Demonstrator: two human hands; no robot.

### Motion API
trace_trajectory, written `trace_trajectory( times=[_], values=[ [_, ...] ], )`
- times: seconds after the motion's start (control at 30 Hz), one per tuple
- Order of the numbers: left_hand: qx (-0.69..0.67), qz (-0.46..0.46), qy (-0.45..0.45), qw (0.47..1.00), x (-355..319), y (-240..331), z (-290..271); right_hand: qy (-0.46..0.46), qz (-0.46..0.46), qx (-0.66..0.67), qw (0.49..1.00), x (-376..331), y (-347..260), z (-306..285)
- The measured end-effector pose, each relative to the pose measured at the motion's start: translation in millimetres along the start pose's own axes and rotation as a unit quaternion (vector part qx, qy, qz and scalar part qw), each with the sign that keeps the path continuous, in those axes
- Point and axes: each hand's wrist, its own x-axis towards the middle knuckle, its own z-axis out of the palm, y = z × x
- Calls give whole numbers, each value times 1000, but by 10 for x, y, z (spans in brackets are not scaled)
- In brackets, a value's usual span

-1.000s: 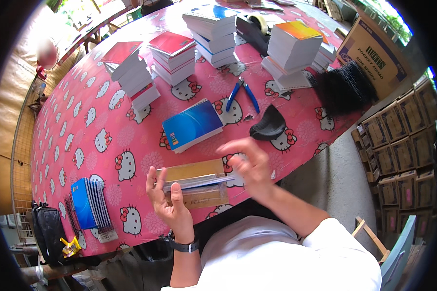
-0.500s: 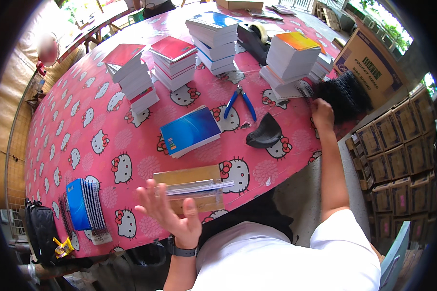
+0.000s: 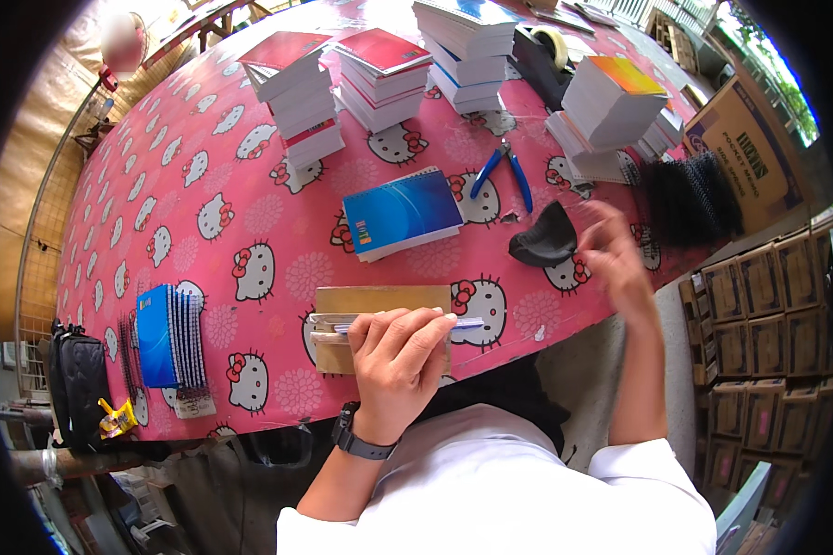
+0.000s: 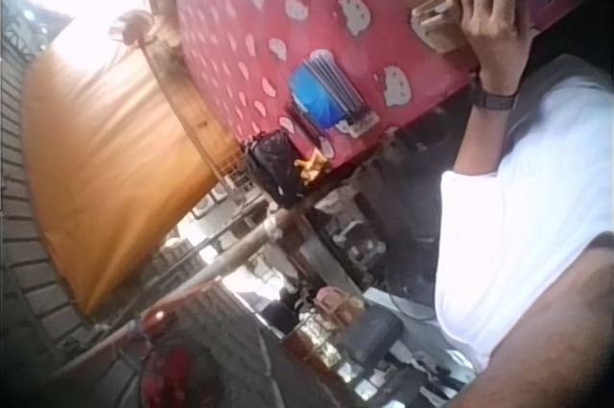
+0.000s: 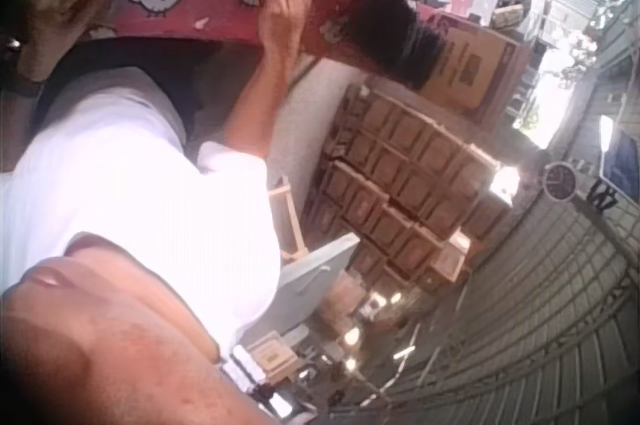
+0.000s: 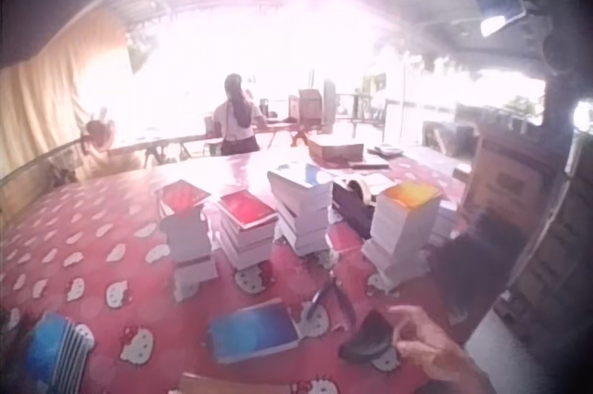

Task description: The person assembles notebooks by manually sliding plastic spiral bindings through pre-punched holes in paper and cardstock covers and then trimming the binding ends with pliers.

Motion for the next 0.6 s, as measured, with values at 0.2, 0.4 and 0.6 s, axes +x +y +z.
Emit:
trace_trajectory(
  times=[0.2,0.4,0.6],
  values=[
    [89,-9,-4,996,5,82,3,-232,-119,-90,961,-277,-177,592],
    [155,-68,-35,985,2,214,314,-161,-149,-88,972,-333,-231,704],
    [152,-62,-36,986,-33,169,290,-137,-170,-79,973,-328,-181,738]
  ],
)
